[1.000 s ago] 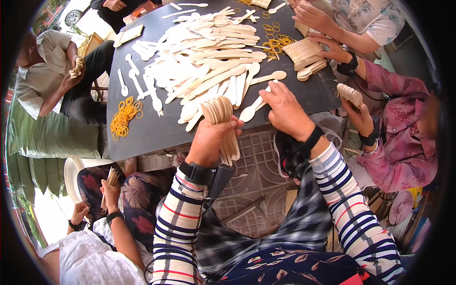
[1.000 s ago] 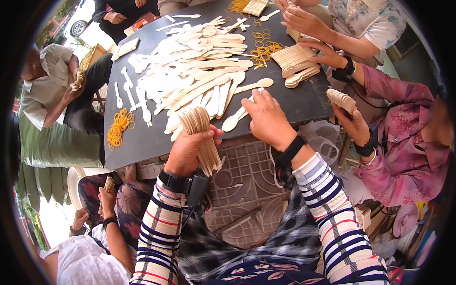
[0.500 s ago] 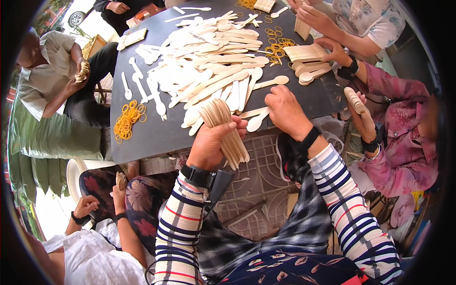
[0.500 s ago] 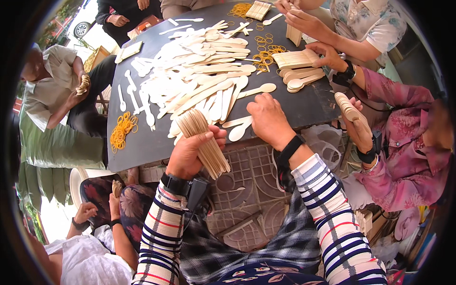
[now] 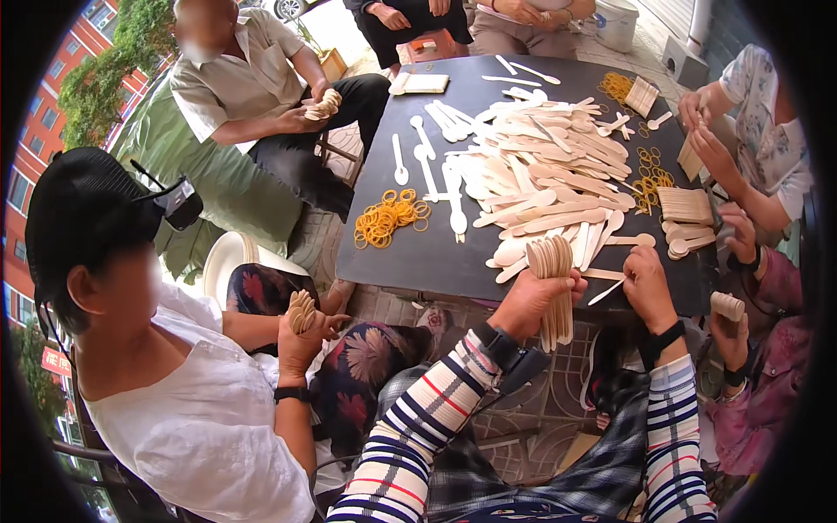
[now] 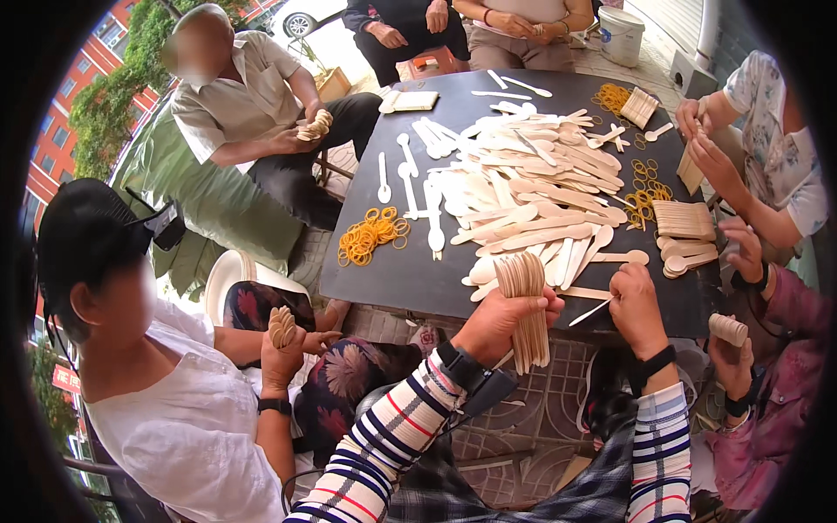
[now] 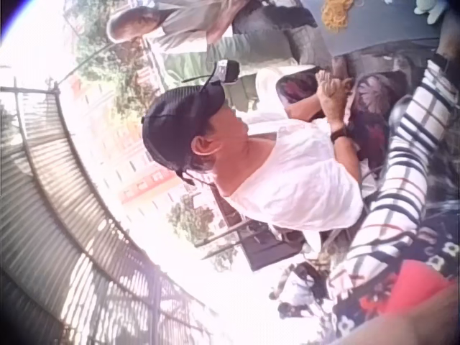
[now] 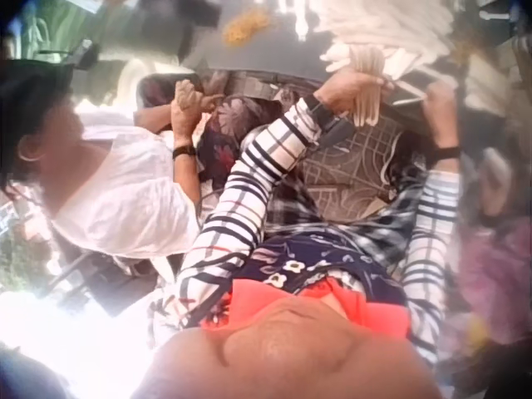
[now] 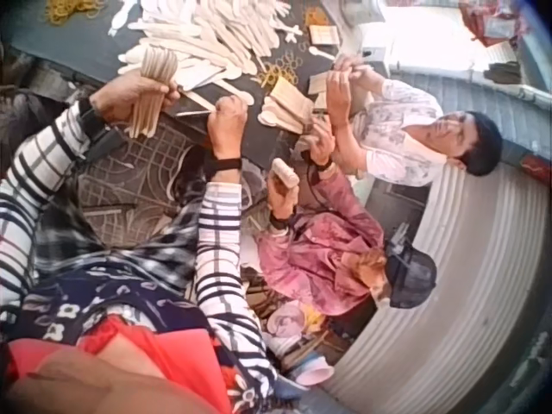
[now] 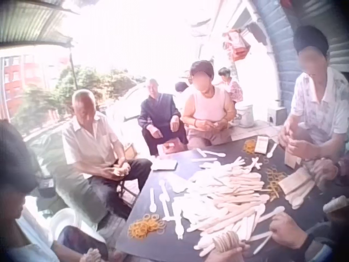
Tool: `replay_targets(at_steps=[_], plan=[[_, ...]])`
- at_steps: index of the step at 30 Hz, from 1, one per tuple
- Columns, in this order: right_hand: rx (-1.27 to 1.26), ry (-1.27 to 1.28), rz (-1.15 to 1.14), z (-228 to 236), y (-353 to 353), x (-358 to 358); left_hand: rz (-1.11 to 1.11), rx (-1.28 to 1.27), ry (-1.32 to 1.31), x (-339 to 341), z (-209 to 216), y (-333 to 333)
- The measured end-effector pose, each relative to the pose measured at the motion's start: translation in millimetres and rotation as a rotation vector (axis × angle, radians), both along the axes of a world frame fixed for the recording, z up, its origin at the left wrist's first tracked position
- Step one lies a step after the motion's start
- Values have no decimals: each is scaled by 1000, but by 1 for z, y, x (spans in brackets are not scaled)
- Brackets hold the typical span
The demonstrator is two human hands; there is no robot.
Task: Stacking and bundling wooden spoons with rubber bands.
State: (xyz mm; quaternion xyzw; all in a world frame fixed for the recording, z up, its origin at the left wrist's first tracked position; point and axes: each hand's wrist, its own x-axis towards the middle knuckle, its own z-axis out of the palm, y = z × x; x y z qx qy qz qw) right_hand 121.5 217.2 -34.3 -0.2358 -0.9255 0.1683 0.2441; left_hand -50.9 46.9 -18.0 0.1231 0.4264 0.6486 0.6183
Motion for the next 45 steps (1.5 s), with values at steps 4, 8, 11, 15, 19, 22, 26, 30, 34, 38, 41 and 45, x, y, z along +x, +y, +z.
replay_targets(at_steps=[4, 8, 11, 15, 19, 22, 26, 30, 34, 38, 41, 45], plan=[[-36, 84, 5, 9, 1, -4, 22, 38, -23, -4, 1, 0], [-135, 208, -47, 25, -5, -8, 72, 60, -57, 0, 4, 4], [-317, 274, -59, 32, -26, -21, 107, 63, -67, -2, 2, 4], [-438, 344, 58, 34, -57, -42, 119, 117, -47, -3, -4, 0], [-504, 411, 100, 27, -77, -55, 127, 179, 48, -7, -3, 1], [-347, 391, 119, 28, -85, -59, 193, 94, -23, -5, 5, 1], [-185, 351, 102, 29, -91, -63, 219, 108, -20, -6, 4, -1], [-203, 333, 119, 25, -94, -62, 248, 91, -9, -8, 3, -4], [-182, 336, 193, 22, -95, -60, 237, 79, 84, -8, 3, -6], [-181, 211, 266, 30, -87, -57, 259, 31, 172, -9, 6, -7], [-455, 398, 190, 45, -76, -54, 209, 99, 327, -11, 12, -7], [-1232, 749, 223, 64, -73, -55, -124, 184, 461, -2, 27, -7]])
